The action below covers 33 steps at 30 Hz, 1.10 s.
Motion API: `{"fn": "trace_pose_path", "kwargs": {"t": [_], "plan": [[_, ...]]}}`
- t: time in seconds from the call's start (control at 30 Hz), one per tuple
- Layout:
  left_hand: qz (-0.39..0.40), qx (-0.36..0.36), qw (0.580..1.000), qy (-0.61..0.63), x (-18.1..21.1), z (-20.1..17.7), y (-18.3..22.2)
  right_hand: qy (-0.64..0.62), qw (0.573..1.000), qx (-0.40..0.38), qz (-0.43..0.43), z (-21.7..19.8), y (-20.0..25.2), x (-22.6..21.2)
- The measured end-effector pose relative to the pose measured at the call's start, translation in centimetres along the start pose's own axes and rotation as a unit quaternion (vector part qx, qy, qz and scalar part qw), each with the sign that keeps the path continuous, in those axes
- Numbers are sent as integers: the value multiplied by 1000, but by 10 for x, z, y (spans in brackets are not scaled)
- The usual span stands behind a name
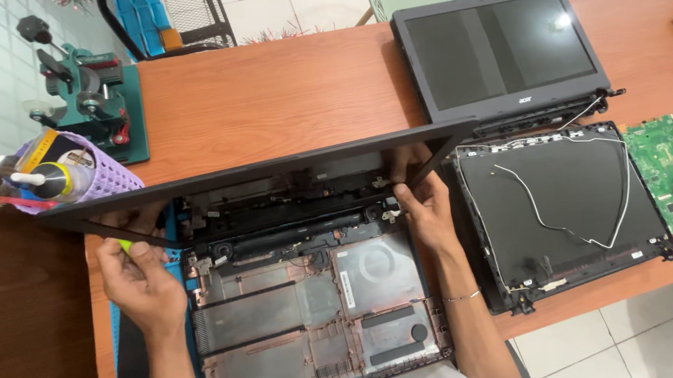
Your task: The person uses a screwdriver to remove screws from the interior of a laptop, then places a motherboard into the laptop chassis and connects internal cables by hand.
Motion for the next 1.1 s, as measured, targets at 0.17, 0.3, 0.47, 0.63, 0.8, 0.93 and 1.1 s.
{"fn": "trace_pose_path", "kwargs": {"t": [0.17,0.3,0.47,0.63,0.8,0.93,1.1], "plan": [[2,-7,1000,-13,5,0,0,98,991,-5,87,-20,2,26],[15,-37,999,25,7,6,-2,89,995,-17,26,-11,0,9],[-1,-27,1000,-8,3,6,-3,86,996,-12,23,-2,-2,-6],[-8,-29,999,-27,3,5,0,100,993,-33,46,3,5,-18],[-9,-32,999,-38,0,5,-2,121,988,-73,58,20,16,-34],[2,-33,999,-30,1,5,-3,183,978,-78,68,25,19,-44],[7,-41,999,-27,-2,4,-2,239,967,-70,59,27,20,-49]]}}
Point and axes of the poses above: each hand's wrist, its own y-axis away from the middle knuckle, its own z-axis out of the palm, x = y × z, the point moved 10 cm from there along -y, towards the middle knuckle, and after that the axes turned 3 degrees about y, right-handed, at the moved point
